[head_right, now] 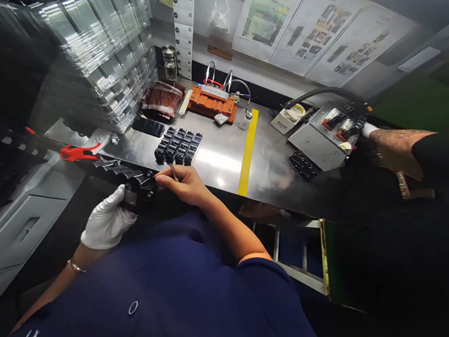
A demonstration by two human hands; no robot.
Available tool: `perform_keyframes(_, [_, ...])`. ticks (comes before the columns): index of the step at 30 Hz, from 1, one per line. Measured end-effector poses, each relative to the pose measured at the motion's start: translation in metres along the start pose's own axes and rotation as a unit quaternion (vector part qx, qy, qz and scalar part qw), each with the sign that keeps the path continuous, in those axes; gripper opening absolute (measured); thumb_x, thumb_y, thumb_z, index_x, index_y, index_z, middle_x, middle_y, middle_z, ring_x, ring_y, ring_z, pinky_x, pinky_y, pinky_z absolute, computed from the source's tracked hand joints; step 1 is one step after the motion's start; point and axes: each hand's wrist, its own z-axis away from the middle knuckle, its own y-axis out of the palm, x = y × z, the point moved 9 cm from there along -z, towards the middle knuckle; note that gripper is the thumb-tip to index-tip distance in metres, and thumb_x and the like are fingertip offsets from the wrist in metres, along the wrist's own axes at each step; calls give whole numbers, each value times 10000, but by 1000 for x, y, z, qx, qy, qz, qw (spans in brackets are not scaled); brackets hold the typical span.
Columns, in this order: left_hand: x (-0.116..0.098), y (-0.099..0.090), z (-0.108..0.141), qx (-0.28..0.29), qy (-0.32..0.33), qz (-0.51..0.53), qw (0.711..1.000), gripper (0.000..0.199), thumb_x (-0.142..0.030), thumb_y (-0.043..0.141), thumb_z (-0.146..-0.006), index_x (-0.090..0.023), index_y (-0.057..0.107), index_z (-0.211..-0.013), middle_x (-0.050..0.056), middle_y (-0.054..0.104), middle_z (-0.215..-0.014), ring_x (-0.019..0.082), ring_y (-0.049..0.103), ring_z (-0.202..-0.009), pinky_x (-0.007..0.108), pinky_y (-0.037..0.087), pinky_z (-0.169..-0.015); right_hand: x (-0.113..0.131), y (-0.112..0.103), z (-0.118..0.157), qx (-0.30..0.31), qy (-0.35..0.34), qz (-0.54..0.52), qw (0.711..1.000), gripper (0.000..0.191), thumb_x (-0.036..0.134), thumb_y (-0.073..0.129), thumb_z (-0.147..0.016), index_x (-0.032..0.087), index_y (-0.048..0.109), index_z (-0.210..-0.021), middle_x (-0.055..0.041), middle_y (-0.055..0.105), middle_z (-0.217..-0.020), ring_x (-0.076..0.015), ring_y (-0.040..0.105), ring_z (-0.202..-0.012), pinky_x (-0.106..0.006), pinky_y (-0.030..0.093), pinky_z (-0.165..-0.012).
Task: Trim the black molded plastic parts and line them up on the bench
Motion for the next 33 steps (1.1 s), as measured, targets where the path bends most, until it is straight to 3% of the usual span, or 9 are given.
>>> perform_keyframes(6, [6,-10,-8,25,-25,26,999,448,-84,369,-1026,-244,690,-1293,39,816,-963,112,775,-863,146,568,-864,2,6,5,-23,-13,72,997,473,611,658,-842,140,692,-805,7,648,-645,-82,525,-577,-223,421,-575])
perform_keyframes(9, [1,-11,-10,14,7,27,1000,410,-94,415,-1014,-241,712,-1256,36,814,-984,125,772,-904,171,572,-887,11,1,12,-77,-83,201,973,423,549,600,-906,152,697,-797,-22,672,-702,-99,533,-621,-243,427,-610])
perform_keyframes(11, [-8,-15,-9,-13,36,32,999,397,-78,420,-1003,-225,758,-1150,32,817,-951,123,774,-886,176,576,-883,12,0,16,-79,-113,273,952,374,496,586,-931,161,701,-811,-36,689,-748,-112,558,-660,-253,436,-649])
perform_keyframes(14, [-21,-23,-4,-54,54,24,997,409,-21,417,-963,-193,787,-992,39,818,-878,118,778,-810,173,588,-848,-6,-6,18,-14,-48,375,926,311,469,648,-910,169,694,-842,-27,682,-749,-121,568,-662,-246,403,-635])
perform_keyframes(17, [-30,-21,4,-40,57,-24,997,399,37,516,-846,-230,786,-968,6,809,-796,141,779,-769,193,614,-783,-11,-14,22,33,4,442,896,322,470,590,-955,168,675,-883,-39,684,-778,-135,578,-677,-250,380,-630])
perform_keyframes(21, [-29,0,14,43,50,-133,989,499,11,732,-633,-289,777,-1029,8,813,-871,271,778,-901,353,642,-838,27,10,30,108,-127,395,903,474,534,372,-1032,156,654,-983,-68,689,-841,-139,599,-738,-255,417,-682])
perform_keyframes(25, [-20,11,17,80,20,-208,975,614,-82,874,-505,-239,763,-1089,91,804,-1009,386,727,-1055,488,601,-936,53,44,39,177,-254,404,861,592,741,489,-887,167,613,-807,-22,585,-706,-121,509,-643,-253,334,-576])
perform_keyframes(28, [-16,13,17,93,12,-238,967,620,-166,919,-507,-211,757,-1104,118,802,-997,401,713,-1080,503,587,-953,55,50,40,174,-292,420,842,612,746,473,-887,190,496,-632,14,464,-621,-102,417,-574,-266,266,-541])
perform_keyframes(33, [-17,16,17,92,41,-240,966,645,-270,938,-549,-216,737,-1159,119,796,-1048,371,720,-1077,485,583,-960,59,45,41,122,-348,440,819,587,632,462,-962,187,431,-580,36,381,-584,-95,365,-549,-273,234,-546])
